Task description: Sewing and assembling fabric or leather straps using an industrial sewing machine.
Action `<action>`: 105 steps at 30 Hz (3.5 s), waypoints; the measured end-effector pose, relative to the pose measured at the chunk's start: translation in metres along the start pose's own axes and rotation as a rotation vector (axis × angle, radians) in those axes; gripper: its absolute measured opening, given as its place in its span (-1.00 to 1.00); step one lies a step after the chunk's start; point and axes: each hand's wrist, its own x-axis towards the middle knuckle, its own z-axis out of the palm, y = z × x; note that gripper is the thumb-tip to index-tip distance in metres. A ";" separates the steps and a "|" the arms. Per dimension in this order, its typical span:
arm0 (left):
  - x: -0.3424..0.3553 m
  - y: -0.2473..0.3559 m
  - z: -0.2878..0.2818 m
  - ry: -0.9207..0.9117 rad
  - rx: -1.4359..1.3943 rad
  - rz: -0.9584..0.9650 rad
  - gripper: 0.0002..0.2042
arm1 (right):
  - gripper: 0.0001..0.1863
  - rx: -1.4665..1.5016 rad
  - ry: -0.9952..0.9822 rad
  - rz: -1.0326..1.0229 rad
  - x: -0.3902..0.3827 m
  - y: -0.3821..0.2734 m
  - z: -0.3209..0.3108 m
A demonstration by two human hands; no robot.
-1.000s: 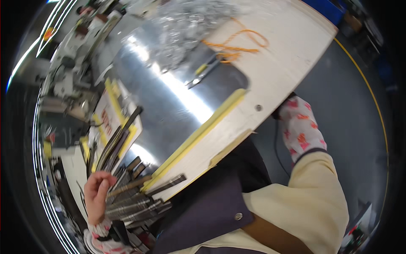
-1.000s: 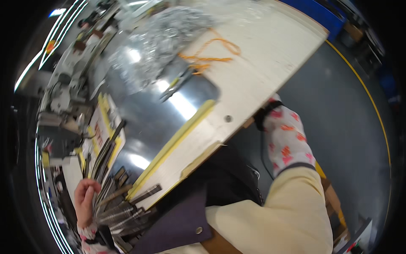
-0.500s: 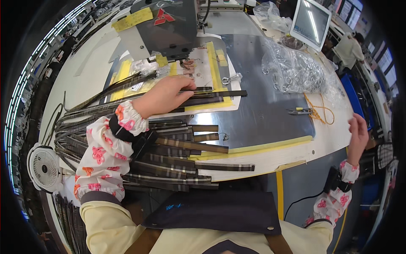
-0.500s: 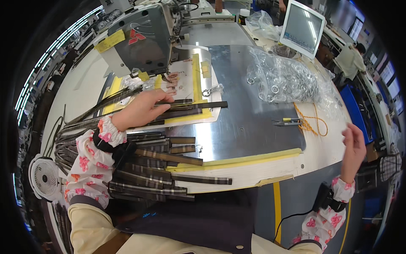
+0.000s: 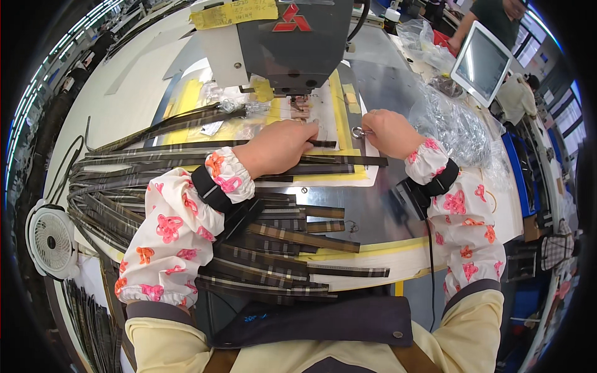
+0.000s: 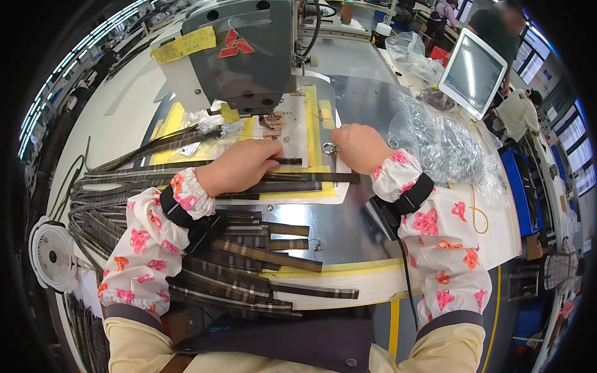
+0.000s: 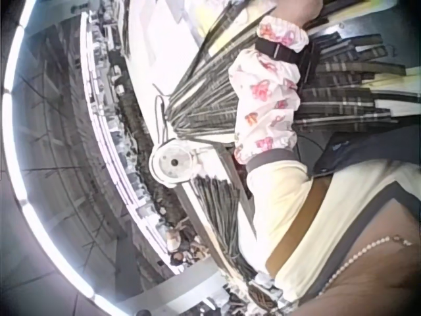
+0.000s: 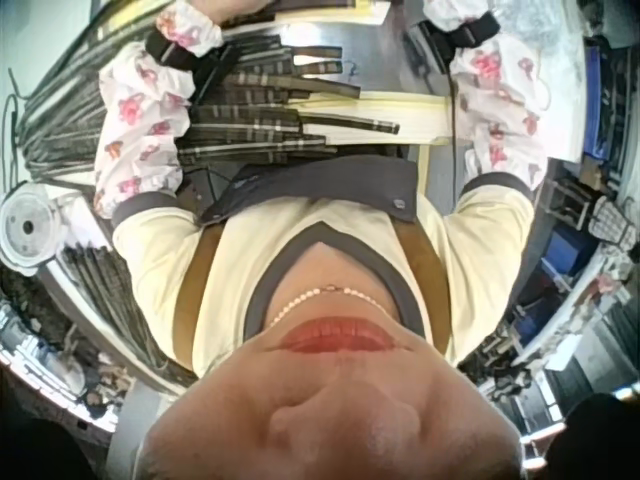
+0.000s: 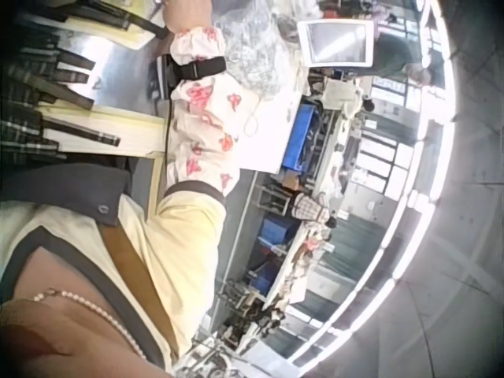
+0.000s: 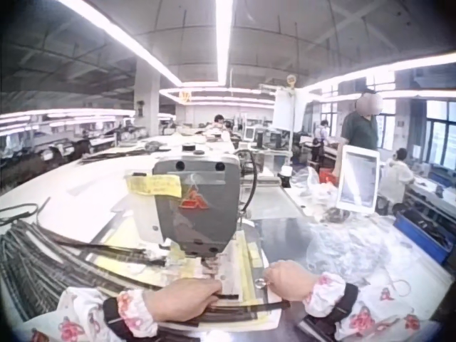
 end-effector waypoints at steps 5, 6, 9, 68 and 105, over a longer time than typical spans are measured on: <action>-0.008 -0.015 -0.008 0.134 -0.034 -0.009 -0.84 | -0.85 0.386 -0.020 0.010 0.010 -0.015 -0.017; -0.007 -0.020 -0.005 0.157 -0.049 0.037 -0.82 | -0.85 0.539 -0.026 0.055 0.013 -0.024 -0.019; -0.013 -0.022 -0.001 0.379 0.037 0.118 -0.75 | -0.82 0.568 0.094 -0.017 0.034 -0.038 0.001; -0.015 -0.041 -0.005 0.267 -0.152 0.008 -0.70 | -0.77 0.743 0.214 0.079 0.059 -0.040 0.030; -0.009 -0.047 -0.002 0.199 0.166 0.079 -0.57 | -0.74 0.921 0.047 0.141 0.066 -0.029 0.026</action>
